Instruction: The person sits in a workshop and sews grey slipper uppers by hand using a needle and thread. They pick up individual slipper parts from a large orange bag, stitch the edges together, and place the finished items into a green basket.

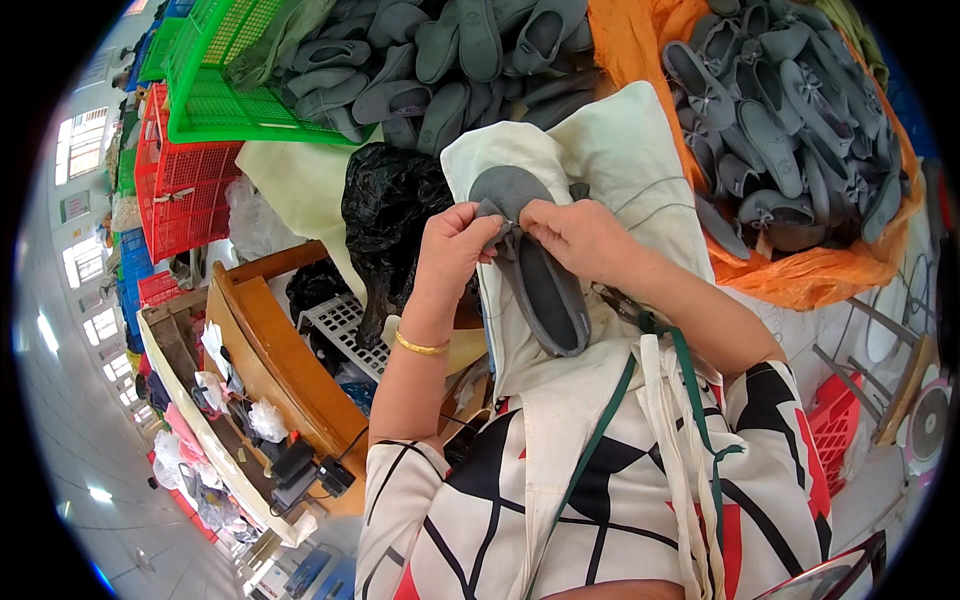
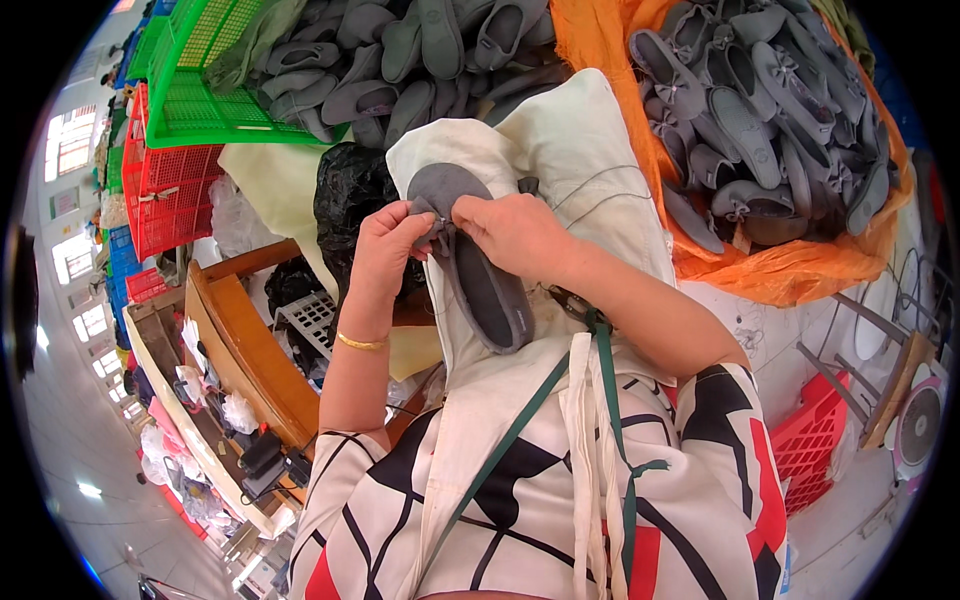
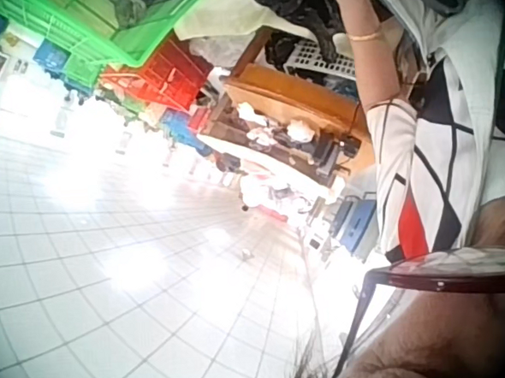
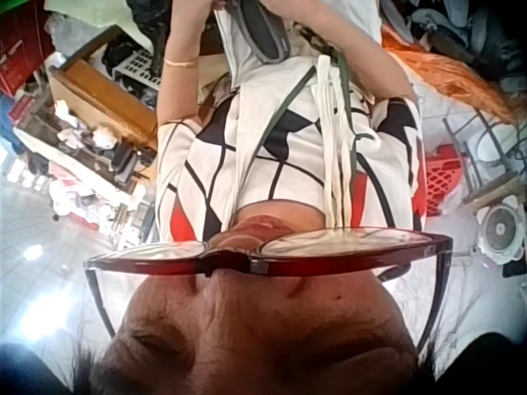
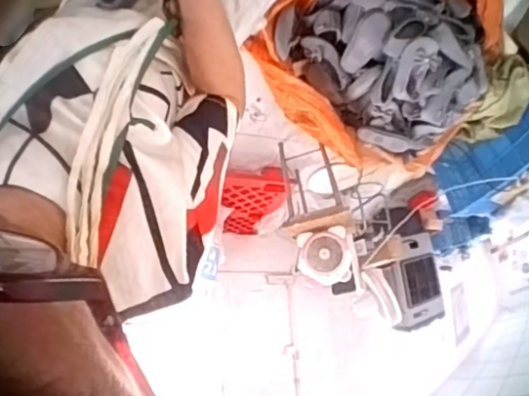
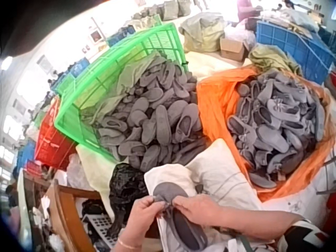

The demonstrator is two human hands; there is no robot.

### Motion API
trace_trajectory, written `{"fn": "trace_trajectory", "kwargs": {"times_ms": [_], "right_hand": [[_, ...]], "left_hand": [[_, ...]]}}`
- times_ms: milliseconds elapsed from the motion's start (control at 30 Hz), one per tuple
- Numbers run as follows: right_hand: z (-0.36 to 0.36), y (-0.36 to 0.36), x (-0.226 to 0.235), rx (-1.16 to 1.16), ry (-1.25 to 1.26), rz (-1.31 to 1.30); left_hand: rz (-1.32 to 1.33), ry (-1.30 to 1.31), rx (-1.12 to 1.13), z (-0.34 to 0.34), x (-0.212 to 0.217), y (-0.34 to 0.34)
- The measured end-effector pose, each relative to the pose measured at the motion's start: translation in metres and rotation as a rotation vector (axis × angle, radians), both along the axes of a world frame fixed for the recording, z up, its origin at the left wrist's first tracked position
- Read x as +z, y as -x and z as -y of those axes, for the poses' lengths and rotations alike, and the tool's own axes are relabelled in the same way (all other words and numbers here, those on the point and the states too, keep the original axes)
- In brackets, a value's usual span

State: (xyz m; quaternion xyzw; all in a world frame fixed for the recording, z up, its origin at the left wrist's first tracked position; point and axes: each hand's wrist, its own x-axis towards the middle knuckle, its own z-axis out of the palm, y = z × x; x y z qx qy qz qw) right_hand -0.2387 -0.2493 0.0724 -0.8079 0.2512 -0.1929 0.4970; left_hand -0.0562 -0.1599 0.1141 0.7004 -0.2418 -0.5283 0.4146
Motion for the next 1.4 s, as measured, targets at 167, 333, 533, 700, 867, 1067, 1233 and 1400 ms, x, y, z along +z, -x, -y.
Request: {"fn": "trace_trajectory", "kwargs": {"times_ms": [167,333,533,700,867,1067,1233,1400], "right_hand": [[0.006,0.000,0.005,0.055,-0.044,-0.025],[0.010,0.000,0.009,0.086,-0.097,-0.031],[-0.003,-0.003,0.002,-0.011,-0.132,-0.004],[-0.011,-0.006,0.003,-0.063,-0.105,0.021],[-0.020,-0.010,0.003,-0.109,-0.053,0.010],[-0.020,-0.015,0.010,-0.137,-0.113,-0.035],[-0.012,-0.025,0.018,-0.144,-0.203,0.038],[0.006,-0.023,0.028,-0.035,-0.127,-0.166]], "left_hand": [[-0.018,0.001,-0.014,0.001,-0.001,-0.002],[-0.037,0.004,-0.012,0.000,-0.001,-0.003],[-0.090,-0.013,-0.008,0.002,-0.001,-0.005],[-0.157,-0.006,0.008,0.000,-0.003,-0.008],[-0.261,-0.007,0.039,0.000,-0.009,-0.013],[-0.326,0.027,0.024,-0.003,-0.010,-0.016],[-0.272,0.034,0.000,-0.002,-0.014,-0.016],[-0.216,0.040,0.016,-0.003,-0.013,-0.013]]}}
